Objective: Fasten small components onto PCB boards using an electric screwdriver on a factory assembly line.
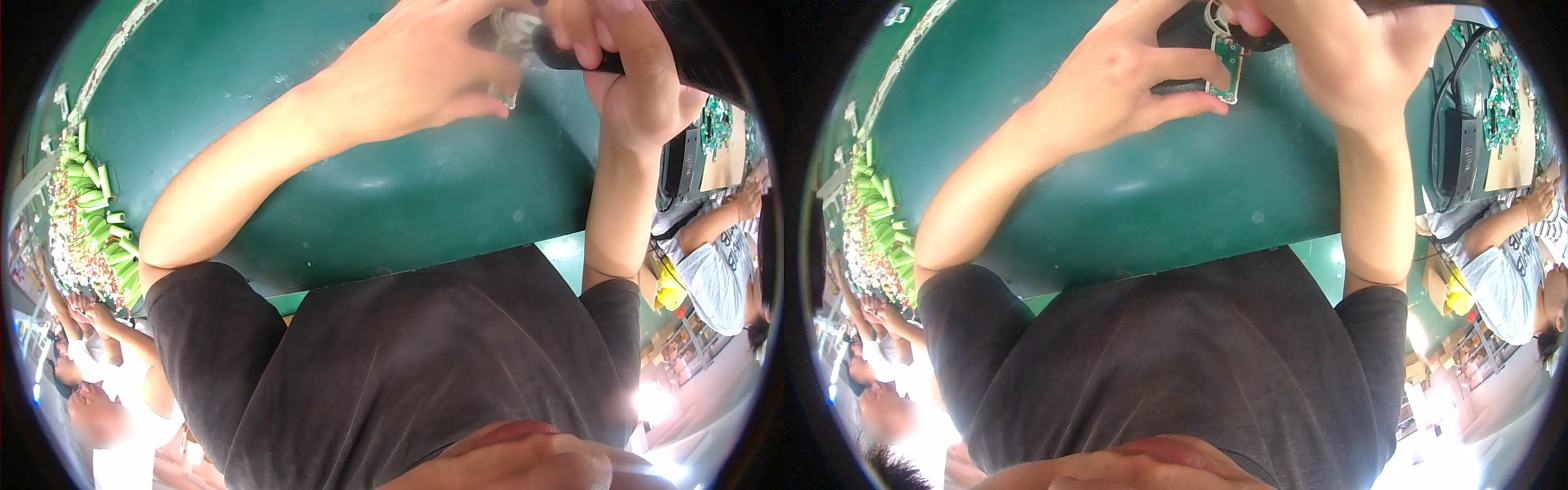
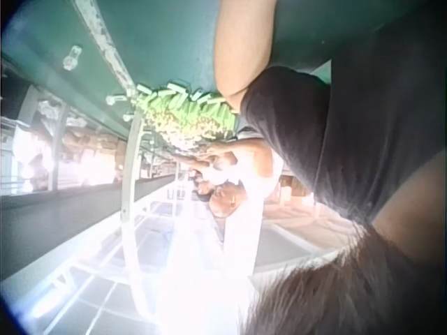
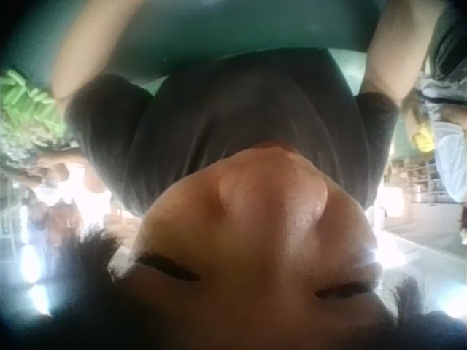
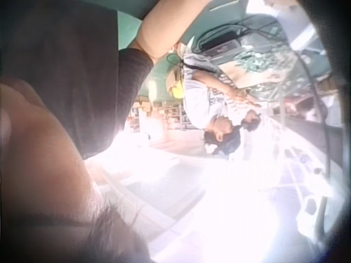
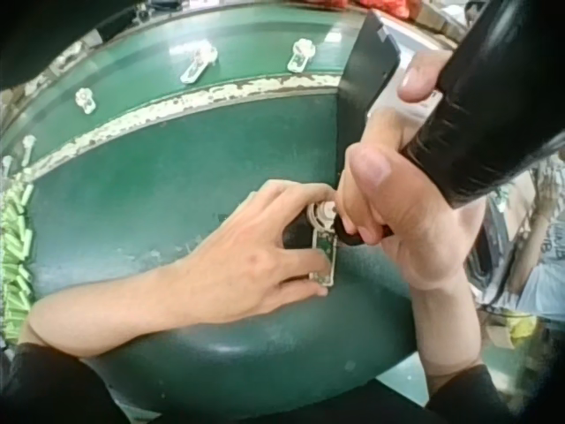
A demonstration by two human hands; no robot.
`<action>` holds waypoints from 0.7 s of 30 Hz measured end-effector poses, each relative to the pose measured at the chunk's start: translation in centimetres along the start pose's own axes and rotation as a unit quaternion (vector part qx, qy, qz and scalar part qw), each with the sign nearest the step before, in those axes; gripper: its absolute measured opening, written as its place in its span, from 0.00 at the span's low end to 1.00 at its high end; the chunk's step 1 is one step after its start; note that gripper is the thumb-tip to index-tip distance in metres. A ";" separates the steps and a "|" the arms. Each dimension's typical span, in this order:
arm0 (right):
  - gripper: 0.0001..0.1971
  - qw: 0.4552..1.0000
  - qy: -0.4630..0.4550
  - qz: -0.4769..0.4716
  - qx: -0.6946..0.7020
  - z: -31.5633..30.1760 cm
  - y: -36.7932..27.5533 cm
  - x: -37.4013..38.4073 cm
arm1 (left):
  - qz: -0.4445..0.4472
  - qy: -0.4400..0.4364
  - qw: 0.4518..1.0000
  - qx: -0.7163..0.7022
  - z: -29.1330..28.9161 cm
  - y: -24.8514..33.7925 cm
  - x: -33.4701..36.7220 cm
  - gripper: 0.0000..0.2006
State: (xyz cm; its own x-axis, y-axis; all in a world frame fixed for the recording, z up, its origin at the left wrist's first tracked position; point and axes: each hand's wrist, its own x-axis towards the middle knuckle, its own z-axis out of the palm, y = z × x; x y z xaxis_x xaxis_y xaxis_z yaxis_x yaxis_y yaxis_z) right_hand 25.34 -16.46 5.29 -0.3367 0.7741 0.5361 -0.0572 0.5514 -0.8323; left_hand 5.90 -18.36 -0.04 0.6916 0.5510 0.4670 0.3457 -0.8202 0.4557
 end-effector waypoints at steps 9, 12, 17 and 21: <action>0.18 0.994 0.075 0.075 0.007 0.3 -0.2 -0.7 | -0.048 0.015 0.996 -0.075 -1.0 0.8 0.4 0.10; 0.19 0.996 0.085 0.016 0.024 -1.3 -0.9 -0.6 | 0.042 0.038 0.998 -0.030 0.1 -0.4 1.1 0.10; 0.20 0.975 0.191 0.115 0.010 0.9 -4.2 -1.2 | -0.102 -0.011 0.995 -0.004 -3.4 1.5 1.4 0.13; 0.13 0.985 0.121 0.036 0.117 -5.8 -2.3 -1.1 | -0.258 0.027 0.956 0.133 -9.2 -0.2 4.5 0.18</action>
State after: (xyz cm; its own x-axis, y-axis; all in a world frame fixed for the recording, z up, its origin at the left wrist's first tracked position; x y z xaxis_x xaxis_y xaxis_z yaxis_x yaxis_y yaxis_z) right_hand 31.32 -16.76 7.37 -0.1160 0.8756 0.4690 -0.2668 0.4274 -0.8638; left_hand 3.09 -14.33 8.93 0.3535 0.8946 0.2735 0.7869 -0.4425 0.4301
